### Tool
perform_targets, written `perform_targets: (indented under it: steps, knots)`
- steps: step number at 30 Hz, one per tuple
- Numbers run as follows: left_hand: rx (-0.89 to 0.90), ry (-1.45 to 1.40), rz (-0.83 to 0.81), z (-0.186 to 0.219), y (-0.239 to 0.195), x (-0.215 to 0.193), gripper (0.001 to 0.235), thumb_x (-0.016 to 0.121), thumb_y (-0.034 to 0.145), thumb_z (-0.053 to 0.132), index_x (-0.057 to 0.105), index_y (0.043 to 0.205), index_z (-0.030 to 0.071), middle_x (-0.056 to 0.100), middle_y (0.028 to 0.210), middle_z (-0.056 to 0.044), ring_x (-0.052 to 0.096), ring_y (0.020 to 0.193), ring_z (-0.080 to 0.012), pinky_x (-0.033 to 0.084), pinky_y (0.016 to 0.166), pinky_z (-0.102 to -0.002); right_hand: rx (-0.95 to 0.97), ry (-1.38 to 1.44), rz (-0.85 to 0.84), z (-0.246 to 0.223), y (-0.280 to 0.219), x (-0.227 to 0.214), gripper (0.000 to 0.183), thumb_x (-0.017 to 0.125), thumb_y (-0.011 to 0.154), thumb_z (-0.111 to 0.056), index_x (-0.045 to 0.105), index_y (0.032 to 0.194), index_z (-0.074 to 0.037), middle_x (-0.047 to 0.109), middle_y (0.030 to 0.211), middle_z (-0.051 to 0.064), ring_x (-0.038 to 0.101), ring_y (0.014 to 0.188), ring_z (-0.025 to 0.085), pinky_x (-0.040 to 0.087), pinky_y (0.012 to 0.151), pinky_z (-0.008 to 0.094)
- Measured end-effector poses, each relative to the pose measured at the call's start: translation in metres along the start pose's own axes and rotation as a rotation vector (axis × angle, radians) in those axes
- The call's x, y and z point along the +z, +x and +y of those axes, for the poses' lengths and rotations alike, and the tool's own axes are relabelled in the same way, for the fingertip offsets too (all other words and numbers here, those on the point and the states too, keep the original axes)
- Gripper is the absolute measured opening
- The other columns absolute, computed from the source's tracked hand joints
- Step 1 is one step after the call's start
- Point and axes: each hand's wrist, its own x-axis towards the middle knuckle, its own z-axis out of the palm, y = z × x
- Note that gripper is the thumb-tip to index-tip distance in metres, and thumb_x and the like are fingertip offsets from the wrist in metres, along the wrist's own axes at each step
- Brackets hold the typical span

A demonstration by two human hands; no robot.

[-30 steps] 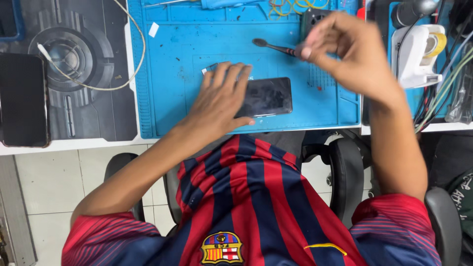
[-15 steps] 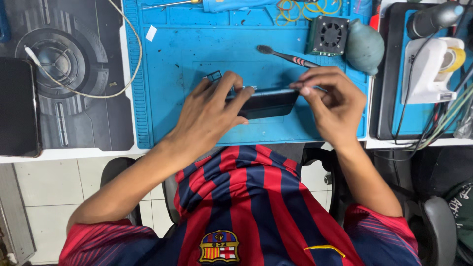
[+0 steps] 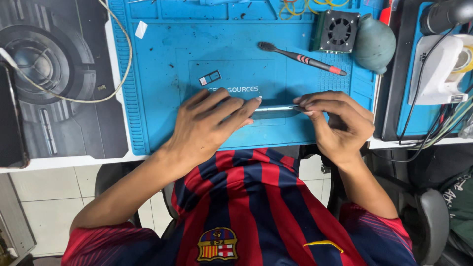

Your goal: The person handles a smartphone on a workbench, repeatedly pressing the screen and edges, turning the device over, and using a small tool to pry or adjust the frame. The person also wipes the screen and checks the display while manipulating the phone with both hands.

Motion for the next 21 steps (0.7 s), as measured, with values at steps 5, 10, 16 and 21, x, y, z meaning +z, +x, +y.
perform_targets:
  steps: [5,10,16,21]
  knots:
    - [0.006,-0.01,0.014,-0.0016,0.0005,0.0023,0.044,0.081,0.091,0.021,0.068,0.132,0.01,0.063,0.097,0.001,0.061,0.088,-0.0168,0.052,0.073,-0.034,0.002,-0.007,-0.022,-0.003,0.0004,-0.0032,0.004,0.07,0.103,0.007,0.066,0.102,0.009,0.07,0.102,0.02,0.077,0.095,0.027,0.066,0.085,0.034]
    - [0.008,0.012,0.037,-0.0016,-0.0002,0.005,0.043,0.082,0.092,0.021,0.07,0.132,0.011,0.062,0.095,0.002,0.06,0.087,-0.0157,0.052,0.071,-0.034,-0.015,-0.049,-0.043,-0.004,0.0022,-0.0052,0.006,0.071,0.102,0.006,0.067,0.102,0.009,0.071,0.101,0.019,0.077,0.094,0.027,0.066,0.085,0.034]
    - [0.012,0.007,0.029,-0.0023,-0.0014,0.0058,0.042,0.082,0.093,0.021,0.071,0.132,0.011,0.062,0.093,0.002,0.059,0.083,-0.0136,0.05,0.068,-0.032,-0.012,-0.063,-0.053,-0.0071,0.0027,-0.0064,0.006,0.072,0.101,0.006,0.067,0.102,0.008,0.071,0.101,0.02,0.077,0.093,0.027,0.066,0.087,0.035]
    - [0.018,0.013,0.049,-0.0022,-0.0019,0.0079,0.042,0.082,0.093,0.02,0.071,0.132,0.011,0.063,0.093,0.003,0.06,0.084,-0.0133,0.05,0.068,-0.031,-0.012,-0.055,-0.064,-0.0087,0.0036,-0.0067,0.006,0.072,0.101,0.006,0.066,0.102,0.009,0.071,0.101,0.02,0.077,0.094,0.027,0.066,0.087,0.035]
